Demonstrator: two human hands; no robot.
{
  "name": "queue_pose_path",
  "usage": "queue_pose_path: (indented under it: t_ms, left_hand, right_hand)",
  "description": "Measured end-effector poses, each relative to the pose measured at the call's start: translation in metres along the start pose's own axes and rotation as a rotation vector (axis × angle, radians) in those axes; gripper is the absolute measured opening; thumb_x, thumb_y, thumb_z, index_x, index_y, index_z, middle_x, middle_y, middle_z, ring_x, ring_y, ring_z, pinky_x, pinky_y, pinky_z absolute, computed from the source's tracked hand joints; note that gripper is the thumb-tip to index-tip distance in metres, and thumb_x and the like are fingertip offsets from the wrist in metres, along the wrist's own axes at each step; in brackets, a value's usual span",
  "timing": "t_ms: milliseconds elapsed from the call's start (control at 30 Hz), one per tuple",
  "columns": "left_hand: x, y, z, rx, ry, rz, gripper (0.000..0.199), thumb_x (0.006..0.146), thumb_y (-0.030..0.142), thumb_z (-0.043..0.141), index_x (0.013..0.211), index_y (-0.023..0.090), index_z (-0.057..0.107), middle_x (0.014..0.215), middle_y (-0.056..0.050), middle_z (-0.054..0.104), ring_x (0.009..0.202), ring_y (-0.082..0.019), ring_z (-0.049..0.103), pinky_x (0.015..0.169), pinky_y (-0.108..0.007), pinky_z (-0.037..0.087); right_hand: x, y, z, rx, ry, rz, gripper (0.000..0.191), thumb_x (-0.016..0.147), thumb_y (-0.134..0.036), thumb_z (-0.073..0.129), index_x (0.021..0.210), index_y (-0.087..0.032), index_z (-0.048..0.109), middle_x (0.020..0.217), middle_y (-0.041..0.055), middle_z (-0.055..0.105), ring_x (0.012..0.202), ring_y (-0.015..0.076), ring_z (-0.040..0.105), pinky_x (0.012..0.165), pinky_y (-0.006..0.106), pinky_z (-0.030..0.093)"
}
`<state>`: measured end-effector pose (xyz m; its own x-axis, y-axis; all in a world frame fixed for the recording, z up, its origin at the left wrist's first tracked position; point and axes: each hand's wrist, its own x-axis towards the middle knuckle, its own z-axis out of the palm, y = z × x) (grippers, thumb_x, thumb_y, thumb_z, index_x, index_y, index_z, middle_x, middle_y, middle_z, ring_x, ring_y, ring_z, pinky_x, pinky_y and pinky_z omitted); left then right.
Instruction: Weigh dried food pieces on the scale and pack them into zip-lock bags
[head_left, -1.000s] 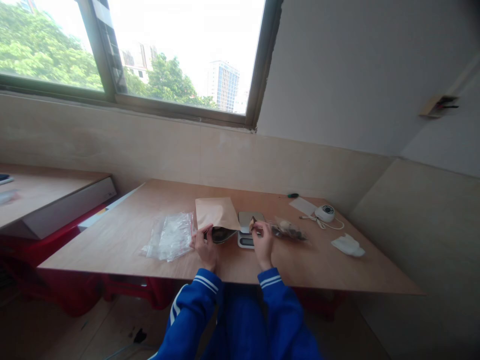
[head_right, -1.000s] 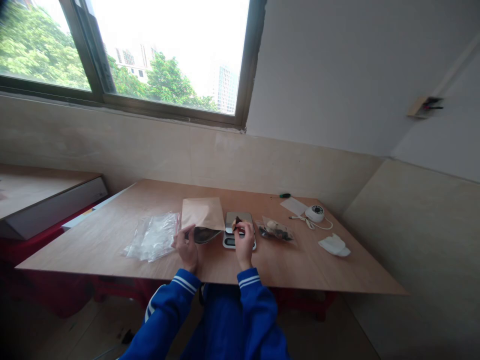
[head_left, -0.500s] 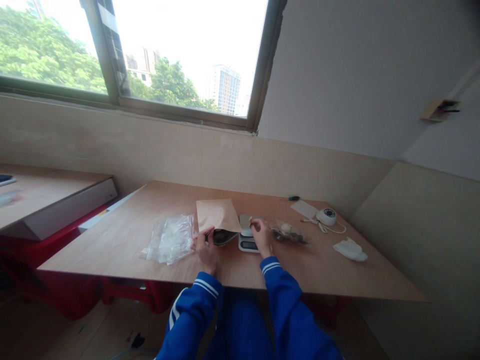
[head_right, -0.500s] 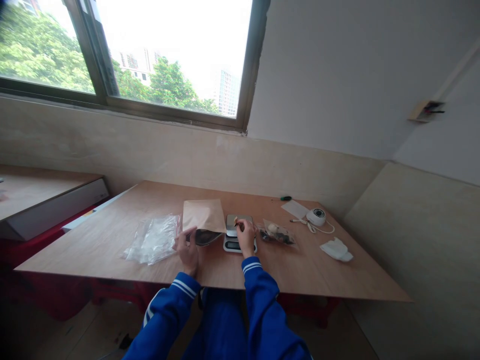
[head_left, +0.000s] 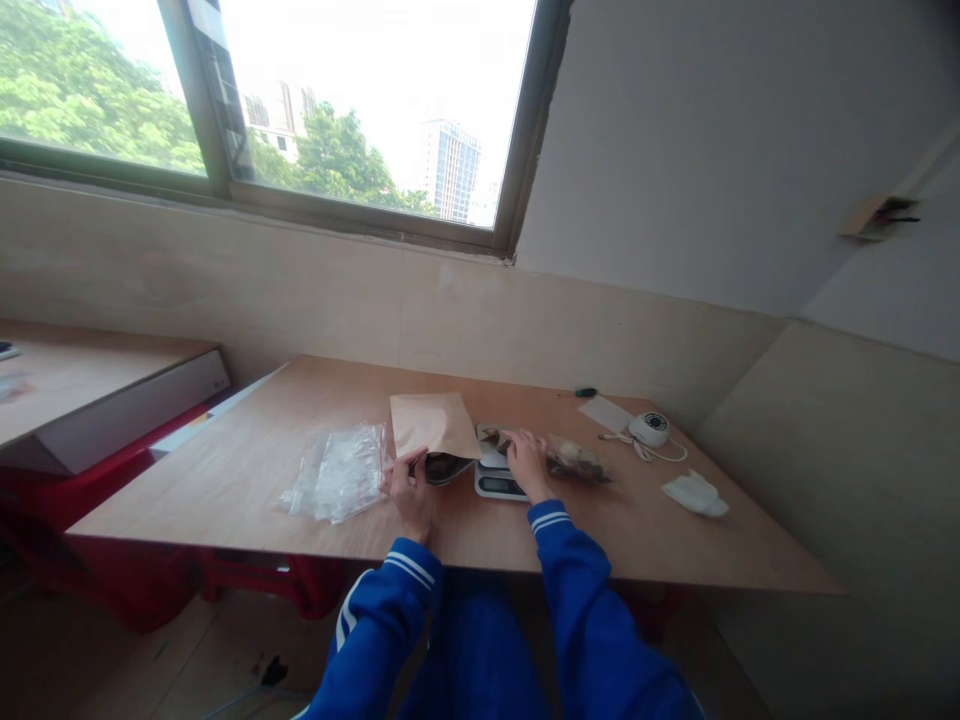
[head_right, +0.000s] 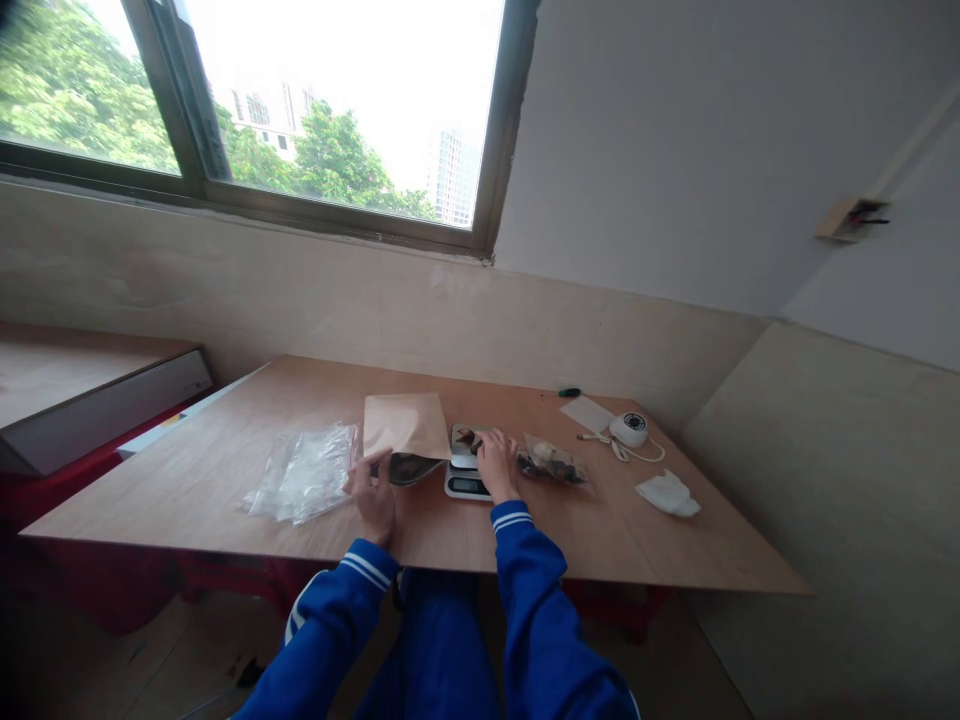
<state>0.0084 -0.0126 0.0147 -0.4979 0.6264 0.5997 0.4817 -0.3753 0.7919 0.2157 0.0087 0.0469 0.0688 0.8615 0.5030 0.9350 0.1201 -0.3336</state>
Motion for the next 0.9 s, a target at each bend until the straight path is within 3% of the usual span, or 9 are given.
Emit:
queue_pose_path:
  t_ms: [133,267,400,667,800,900]
  left_hand:
    - [0.0,0.0,-0.001,-0.003,-0.006,-0.02,0.028,0.089,0.038,0.046,0.093,0.021,0.067,0.092,-0.005,0.069,0.086,-0.02,0.056,0.091,-0.042,0.031]
    - [0.0,-0.003,0.0,-0.008,-0.017,-0.013,0.029,0.089,0.04,0.045,0.094,0.021,0.067,0.092,-0.005,0.069,0.087,-0.02,0.056,0.092,-0.042,0.031]
    - [-0.001,-0.004,0.002,-0.017,-0.019,-0.017,0.028,0.089,0.04,0.046,0.093,0.021,0.067,0.092,-0.004,0.069,0.085,-0.02,0.056,0.093,-0.042,0.031]
    - [0.0,-0.002,0.0,-0.023,-0.016,-0.045,0.028,0.088,0.04,0.047,0.093,0.022,0.067,0.093,-0.005,0.069,0.089,-0.021,0.057,0.092,-0.042,0.032]
    - [0.0,-0.002,0.0,-0.042,-0.016,-0.049,0.026,0.088,0.039,0.048,0.091,0.022,0.067,0.091,-0.005,0.07,0.088,-0.021,0.057,0.091,-0.041,0.033]
    - [0.0,-0.001,0.001,-0.025,-0.02,-0.053,0.026,0.088,0.038,0.047,0.092,0.022,0.067,0.092,-0.004,0.07,0.089,-0.021,0.057,0.092,-0.042,0.032]
  right_hand:
    - [-0.004,0.015,-0.005,0.161,0.083,0.035,0.037,0.076,-0.005,0.036,0.097,-0.016,0.065,0.1,0.0101,0.065,0.099,0.0229,0.055,0.088,0.037,0.038]
    - [-0.028,0.038,-0.011,0.32,0.214,0.03,0.027,0.08,-0.015,0.04,0.09,-0.016,0.064,0.091,0.0098,0.063,0.089,0.0224,0.056,0.082,0.035,0.044]
    - [-0.052,0.045,-0.01,0.234,0.123,-0.024,0.024,0.083,-0.021,0.044,0.092,-0.018,0.066,0.092,0.0092,0.062,0.092,0.0234,0.055,0.086,0.038,0.041]
    - [-0.05,0.021,-0.002,0.056,0.09,0.056,0.032,0.084,-0.017,0.041,0.105,-0.019,0.065,0.103,0.0099,0.061,0.096,0.0245,0.05,0.084,0.039,0.038]
    - [-0.054,0.001,-0.011,0.148,0.09,0.025,0.029,0.083,-0.016,0.041,0.096,-0.019,0.067,0.1,0.0094,0.062,0.095,0.024,0.052,0.085,0.039,0.04]
    - [-0.063,-0.031,-0.021,0.349,0.085,-0.089,0.029,0.083,-0.012,0.04,0.092,-0.019,0.066,0.093,0.0076,0.062,0.094,0.0212,0.055,0.086,0.036,0.044]
